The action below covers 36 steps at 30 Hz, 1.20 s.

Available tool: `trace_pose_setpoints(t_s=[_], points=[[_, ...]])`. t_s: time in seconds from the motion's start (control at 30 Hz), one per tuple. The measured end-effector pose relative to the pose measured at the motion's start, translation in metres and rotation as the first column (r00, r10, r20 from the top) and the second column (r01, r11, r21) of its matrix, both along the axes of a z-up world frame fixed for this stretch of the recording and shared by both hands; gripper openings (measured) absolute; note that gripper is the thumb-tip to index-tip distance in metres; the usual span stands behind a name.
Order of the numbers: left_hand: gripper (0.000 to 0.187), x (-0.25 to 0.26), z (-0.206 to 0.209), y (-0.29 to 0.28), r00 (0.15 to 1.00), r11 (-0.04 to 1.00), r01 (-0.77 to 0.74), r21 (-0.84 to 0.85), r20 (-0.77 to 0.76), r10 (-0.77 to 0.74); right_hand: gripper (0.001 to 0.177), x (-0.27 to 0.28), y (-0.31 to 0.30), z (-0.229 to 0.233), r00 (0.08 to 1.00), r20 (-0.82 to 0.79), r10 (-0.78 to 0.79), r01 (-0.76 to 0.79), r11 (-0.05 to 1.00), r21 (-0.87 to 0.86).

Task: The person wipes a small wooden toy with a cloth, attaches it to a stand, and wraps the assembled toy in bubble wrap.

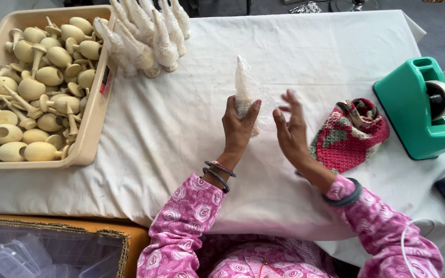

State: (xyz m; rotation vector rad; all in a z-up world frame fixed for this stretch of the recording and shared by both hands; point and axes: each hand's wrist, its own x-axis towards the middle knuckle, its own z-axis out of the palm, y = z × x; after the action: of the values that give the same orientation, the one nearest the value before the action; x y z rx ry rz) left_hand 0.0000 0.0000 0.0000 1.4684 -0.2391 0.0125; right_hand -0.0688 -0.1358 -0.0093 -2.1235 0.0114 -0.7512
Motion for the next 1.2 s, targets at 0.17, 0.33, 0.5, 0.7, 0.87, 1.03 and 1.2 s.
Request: trace_pose_setpoints(t_s=[0.17,0.33,0.5,0.7,0.87,1.03,1.2], points=[[0.049,-0.016,0.001,-0.014,0.989,0.989,-0.073,0.129,0.140,0.055,0.064,0.017,0.007,-0.022,0.993,-0.112,-0.048,0.090,0.908,0.409],[0.051,-0.027,0.004,-0.020,0.998,0.995,0.016,0.099,0.066,-0.022,0.043,0.032,-0.010,-0.035,0.995,0.061,-0.084,0.046,0.883,0.468],[0.050,-0.010,-0.058,-0.026,0.958,0.932,0.243,-0.267,-0.084,-0.274,0.050,0.034,-0.015,-0.028,0.991,0.113,-0.071,0.021,0.921,0.388],[0.066,-0.010,-0.038,-0.015,0.817,0.811,0.335,-0.479,-0.282,-0.503,0.039,0.028,-0.005,-0.020,0.998,0.062,0.000,-0.030,0.868,0.495],[0.079,-0.012,-0.039,-0.016,0.792,0.799,0.322,-0.508,-0.317,-0.521,0.038,0.024,0.000,-0.025,0.998,0.060,0.000,-0.037,0.795,0.606],[0.086,-0.012,-0.028,-0.015,0.795,0.736,0.356,-0.576,-0.228,-0.563,0.027,0.018,0.009,0.010,0.991,0.111,0.073,-0.132,0.677,0.724],[0.087,-0.015,-0.011,-0.018,0.841,0.770,0.321,-0.551,-0.208,-0.499,0.039,0.041,-0.021,-0.092,0.981,0.108,0.160,-0.186,0.637,0.748]])
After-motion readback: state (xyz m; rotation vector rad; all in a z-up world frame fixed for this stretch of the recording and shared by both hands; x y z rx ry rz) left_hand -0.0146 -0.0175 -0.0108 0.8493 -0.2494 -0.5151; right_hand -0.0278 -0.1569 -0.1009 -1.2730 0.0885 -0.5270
